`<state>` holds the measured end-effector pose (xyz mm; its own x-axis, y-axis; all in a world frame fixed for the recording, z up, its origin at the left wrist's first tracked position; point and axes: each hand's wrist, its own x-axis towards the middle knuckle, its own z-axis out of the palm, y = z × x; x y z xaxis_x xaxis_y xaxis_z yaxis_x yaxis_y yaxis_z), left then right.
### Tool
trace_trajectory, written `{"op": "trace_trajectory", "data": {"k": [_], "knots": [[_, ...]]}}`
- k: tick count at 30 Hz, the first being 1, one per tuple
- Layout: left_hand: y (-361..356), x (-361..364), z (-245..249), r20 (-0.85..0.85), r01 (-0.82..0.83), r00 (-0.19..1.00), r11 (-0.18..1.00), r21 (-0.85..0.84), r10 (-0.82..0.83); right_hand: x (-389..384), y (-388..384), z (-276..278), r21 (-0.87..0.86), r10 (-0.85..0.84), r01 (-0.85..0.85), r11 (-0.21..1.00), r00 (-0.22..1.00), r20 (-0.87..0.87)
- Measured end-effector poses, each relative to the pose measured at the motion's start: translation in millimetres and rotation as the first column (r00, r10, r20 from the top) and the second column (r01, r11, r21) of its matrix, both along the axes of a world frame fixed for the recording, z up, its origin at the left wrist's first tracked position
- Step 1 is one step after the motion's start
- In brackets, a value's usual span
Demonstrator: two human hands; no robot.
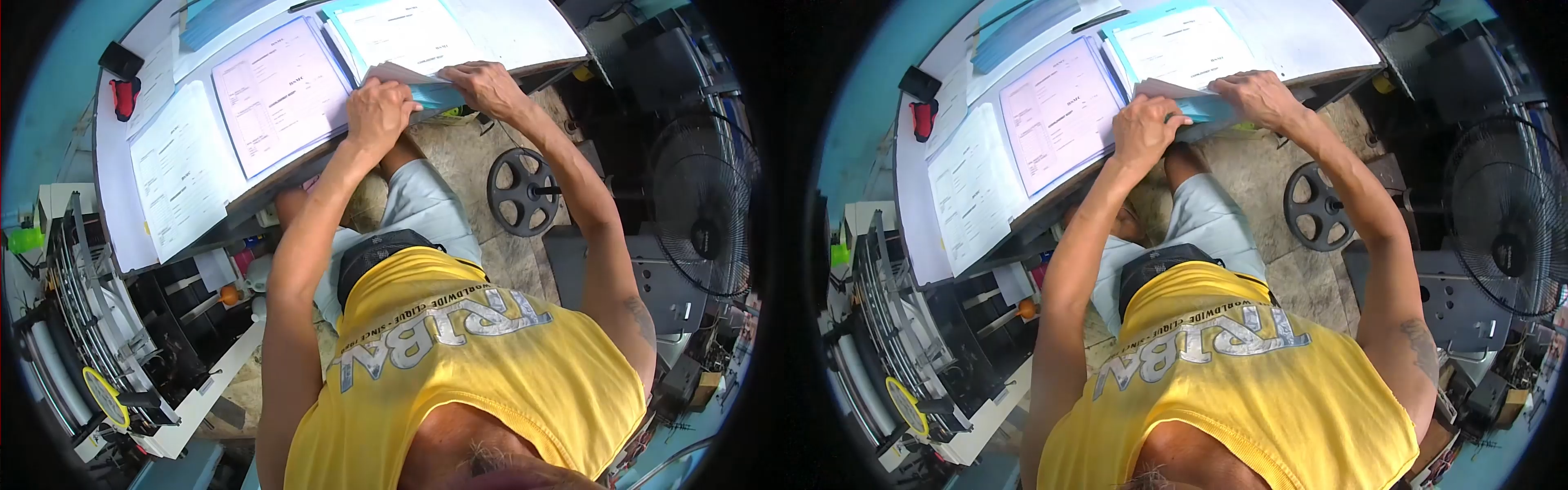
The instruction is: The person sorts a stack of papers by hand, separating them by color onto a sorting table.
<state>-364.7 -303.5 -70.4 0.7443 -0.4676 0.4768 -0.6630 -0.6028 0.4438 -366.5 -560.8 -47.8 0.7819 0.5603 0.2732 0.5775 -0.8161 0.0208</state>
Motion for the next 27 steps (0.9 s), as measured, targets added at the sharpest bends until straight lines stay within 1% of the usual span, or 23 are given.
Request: {"op": "trace_trajectory", "data": {"k": [1,4,6,7,9,11,12,13,14,16,18,20,22,24,26,27], "knots": [[0.3,1.5,3.4,-0.057,-0.008,0.998,1.0,0.004,0.008,-0.5,-0.5,1.9,-0.011,0.0,0.0,1.0,1.0,-0.008],[2.0,10.5,10.4,-0.24,-0.011,0.97,0.999,0.042,0.02,8.4,-3.9,2.9,-0.084,-0.047,0.038,0.996,0.994,-0.102],[3.4,11.9,21.7,-0.348,-0.021,0.936,0.997,0.071,0.045,6.9,-1.9,11.9,-0.078,-0.095,0.082,0.994,0.977,-0.19],[5.0,11.3,21.8,-0.264,-0.016,0.964,0.999,0.037,0.025,6.1,0.9,15.5,-0.076,-0.116,0.101,0.992,0.966,-0.233],[6.2,10.6,20.9,-0.084,0.004,0.996,1.0,-0.026,-0.006,3.2,0.4,18.7,-0.026,-0.029,0.024,0.999,0.97,-0.24],[8.2,6.9,20.4,0.067,-0.004,0.998,0.999,-0.04,0.007,-1.3,0.6,18.7,0.044,0.055,-0.046,0.998,0.968,-0.244],[12.6,3.9,20.7,0.143,-0.019,0.989,0.999,-0.041,0.025,1.4,-2.5,9.9,0.036,0.107,-0.103,0.994,0.984,-0.142],[20.8,0.7,21.1,0.243,-0.015,0.969,0.997,-0.07,0.031,2.8,-6.9,4.7,0.019,0.08,-0.078,0.997,0.99,-0.119],[34.4,-8.1,25.2,0.277,-0.047,0.959,0.998,-0.039,0.056,0.4,-3.4,2.1,0.011,0.064,-0.063,0.998,0.993,-0.095],[75.1,-27.4,23.7,0.366,-0.114,0.923,0.993,-0.041,0.121,0.1,4.6,7.4,0.127,0.019,0.005,0.992,0.982,-0.186],[131.8,-56.2,17.6,0.37,-0.258,0.904,0.963,0.072,0.215,-1.8,9.6,12.2,0.134,-0.024,0.046,0.99,0.986,-0.164],[198.0,-82.4,13.2,0.399,-0.389,0.865,0.909,0.148,0.305,3.7,6.5,8.3,0.179,0.022,0.002,0.984,0.991,-0.131],[266.9,-107.1,13.5,0.326,-0.512,0.839,0.835,0.2,0.436,2.1,11.5,13.1,0.195,-0.002,0.036,0.98,0.985,-0.174],[327.2,-128.7,13.1,0.335,-0.596,0.801,0.716,0.363,0.497,2.3,12.3,13.7,0.201,-0.024,0.063,0.978,0.982,-0.19],[372.6,-143.4,2.2,0.424,-0.656,0.754,0.541,0.526,0.502,1.3,11.1,10.9,0.206,-0.033,0.071,0.976,0.983,-0.181],[388.8,-147.2,0.8,0.404,-0.628,0.778,0.572,0.528,0.481,1.0,11.5,9.3,0.202,-0.032,0.068,0.977,0.984,-0.176]]}}
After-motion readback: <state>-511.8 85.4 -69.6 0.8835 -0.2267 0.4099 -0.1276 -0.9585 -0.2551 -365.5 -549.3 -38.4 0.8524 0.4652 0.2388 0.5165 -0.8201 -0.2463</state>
